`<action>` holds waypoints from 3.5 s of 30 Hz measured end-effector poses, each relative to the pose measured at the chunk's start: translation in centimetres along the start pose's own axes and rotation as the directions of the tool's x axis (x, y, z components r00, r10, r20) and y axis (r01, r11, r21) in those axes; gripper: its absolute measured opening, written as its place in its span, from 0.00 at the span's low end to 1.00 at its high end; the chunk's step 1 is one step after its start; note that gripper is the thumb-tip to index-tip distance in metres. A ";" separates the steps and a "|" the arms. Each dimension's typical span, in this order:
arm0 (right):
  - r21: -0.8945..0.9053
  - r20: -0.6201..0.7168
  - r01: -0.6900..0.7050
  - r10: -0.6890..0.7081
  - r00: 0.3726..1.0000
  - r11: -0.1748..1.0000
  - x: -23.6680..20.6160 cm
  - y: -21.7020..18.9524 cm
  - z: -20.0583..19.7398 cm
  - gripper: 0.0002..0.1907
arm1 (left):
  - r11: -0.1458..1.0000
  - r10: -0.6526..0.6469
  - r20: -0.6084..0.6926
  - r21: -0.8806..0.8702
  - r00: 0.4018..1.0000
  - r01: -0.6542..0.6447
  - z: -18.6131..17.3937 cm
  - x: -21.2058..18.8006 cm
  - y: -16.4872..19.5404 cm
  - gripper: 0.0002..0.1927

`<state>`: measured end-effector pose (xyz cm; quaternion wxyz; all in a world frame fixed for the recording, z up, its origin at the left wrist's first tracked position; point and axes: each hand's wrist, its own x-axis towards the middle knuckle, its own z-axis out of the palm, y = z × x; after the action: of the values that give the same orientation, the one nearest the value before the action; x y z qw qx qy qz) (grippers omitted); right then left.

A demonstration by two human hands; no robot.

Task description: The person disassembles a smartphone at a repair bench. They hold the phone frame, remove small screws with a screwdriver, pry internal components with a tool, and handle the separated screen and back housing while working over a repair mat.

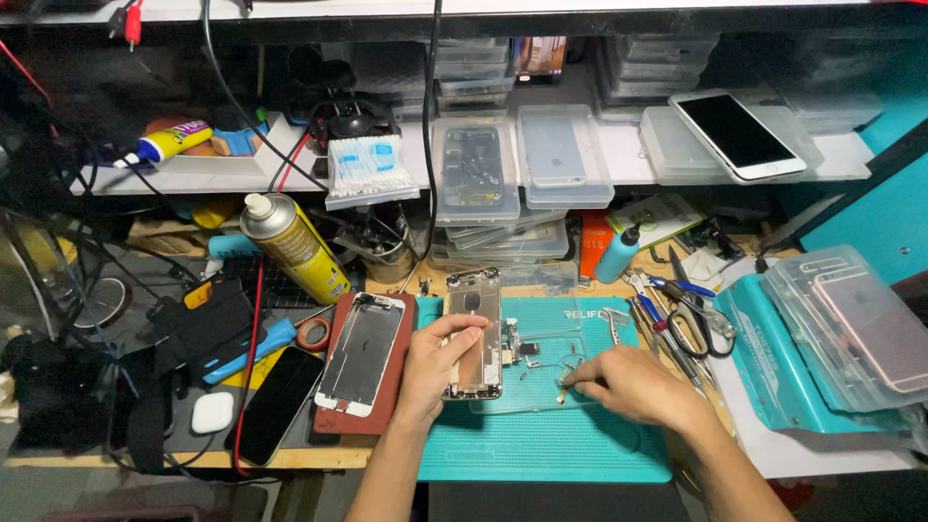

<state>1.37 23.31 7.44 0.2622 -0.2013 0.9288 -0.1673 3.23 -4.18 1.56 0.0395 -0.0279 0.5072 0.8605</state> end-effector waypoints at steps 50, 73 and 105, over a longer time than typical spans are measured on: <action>0.221 -0.506 0.369 -0.217 0.835 0.903 -1.0 -1.3 -1.5 0.09 | 0.988 -0.011 0.040 0.154 0.999 0.005 0.7 -1.2 -0.2 0.10; 0.204 -0.586 0.516 -0.318 0.745 0.832 -2.3 -2.3 -2.9 0.08 | 0.927 0.131 0.210 0.320 0.969 -0.195 4.7 -1.7 0.9 0.09; 0.118 -0.586 0.546 -0.385 0.713 0.829 -2.5 -3.2 -3.1 0.07 | 0.902 0.150 0.206 0.372 0.967 -0.219 4.5 -2.0 1.0 0.06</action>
<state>2.50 22.30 12.35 -0.0348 -0.3361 0.8476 -0.4091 5.10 -0.79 4.74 0.0061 0.1032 0.6641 0.7404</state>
